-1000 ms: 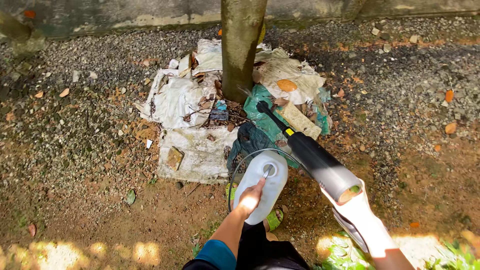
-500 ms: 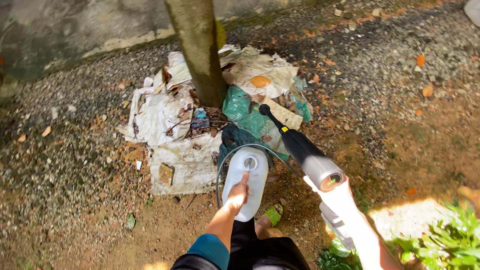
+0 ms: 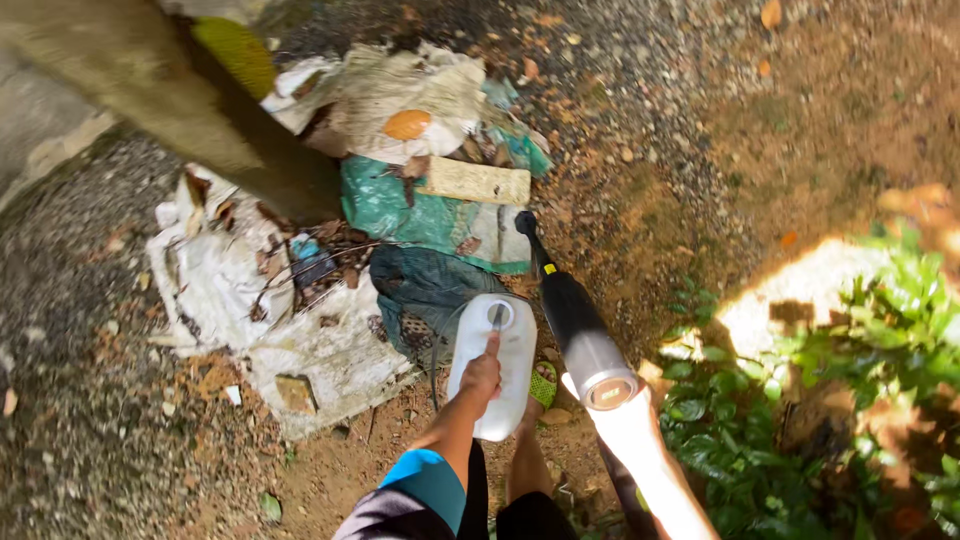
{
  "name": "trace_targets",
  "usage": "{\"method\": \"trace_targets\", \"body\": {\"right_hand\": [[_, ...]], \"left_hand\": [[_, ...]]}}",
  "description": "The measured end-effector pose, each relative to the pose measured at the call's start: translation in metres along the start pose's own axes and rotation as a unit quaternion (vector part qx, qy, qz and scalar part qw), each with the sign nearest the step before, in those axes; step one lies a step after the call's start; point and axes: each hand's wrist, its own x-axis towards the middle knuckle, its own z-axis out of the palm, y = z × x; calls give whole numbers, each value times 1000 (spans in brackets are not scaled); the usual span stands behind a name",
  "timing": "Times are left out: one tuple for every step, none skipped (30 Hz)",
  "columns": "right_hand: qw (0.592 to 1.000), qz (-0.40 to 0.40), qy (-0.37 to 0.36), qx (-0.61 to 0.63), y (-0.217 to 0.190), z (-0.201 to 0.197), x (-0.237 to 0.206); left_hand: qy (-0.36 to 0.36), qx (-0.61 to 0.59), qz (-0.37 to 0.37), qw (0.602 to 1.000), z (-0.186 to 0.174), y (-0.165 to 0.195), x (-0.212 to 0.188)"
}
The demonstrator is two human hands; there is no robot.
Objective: The person sprays a liquid from a handheld sprayer onto various plants and the ground in a garden area. They move around the area, targeting different plants and the base of a tree.
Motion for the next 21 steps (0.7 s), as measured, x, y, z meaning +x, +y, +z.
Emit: {"method": "trace_targets", "body": {"right_hand": [[1000, 29, 8, 8, 9, 8, -1], [998, 61, 15, 16, 19, 16, -3], [995, 95, 19, 20, 30, 23, -5], [991, 130, 23, 28, 40, 31, -8], [985, 166, 23, 34, 51, 38, -10], [979, 199, 23, 40, 62, 46, -13], [971, 232, 24, 47, 73, 53, -16], [972, 223, 44, 65, 84, 62, -19], [973, 205, 66, 84, 95, 71, -24], [977, 157, 94, 109, 108, 78, -27], [973, 150, 118, 130, 122, 86, -29], [968, 143, 141, 150, 136, 95, -34], [963, 138, 161, 168, 151, 101, -36], [958, 141, 178, 174, 167, 108, -37], [954, 145, 193, 179, 183, 116, -38], [949, 147, 206, 185, 199, 125, -38], [941, 213, 177, 194, 214, 133, -40], [928, 274, 149, 202, 228, 141, -40], [912, 333, 120, 209, 242, 148, -40], [910, 325, 141, 216, 254, 156, -41], [908, 315, 161, 224, 264, 163, -41]], "left_hand": [[-5, 32, -15, 999, 9, -5, 9], [-15, 54, -20, 998, 18, -12, 20], [-25, 76, -27, 996, 28, -20, 30], [-35, 98, -35, 994, 37, -29, 41], [-42, 120, -33, 991, 47, -38, 51], [-50, 142, -32, 988, 57, -50, 61], [-58, 164, -30, 984, 65, -62, 72], [-72, 187, -9, 980, 71, -76, 81], [-87, 206, 15, 974, 78, -90, 91], [-102, 223, 39, 969, 85, -103, 102], [-102, 248, 33, 963, 92, -114, 115], [-102, 272, 27, 956, 97, -124, 129], [-101, 296, 18, 950, 104, -133, 140], [-105, 308, 21, 945, 108, -143, 151], [-107, 319, 22, 941, 111, -153, 163], [-108, 330, 24, 938, 112, -164, 172], [-119, 316, 23, 941, 112, -174, 177], [-130, 301, 25, 944, 111, -183, 183], [-143, 285, 30, 947, 111, -191, 189], [-143, 286, 21, 947, 112, -198, 193], [-143, 286, 14, 947, 114, -204, 198]]}}
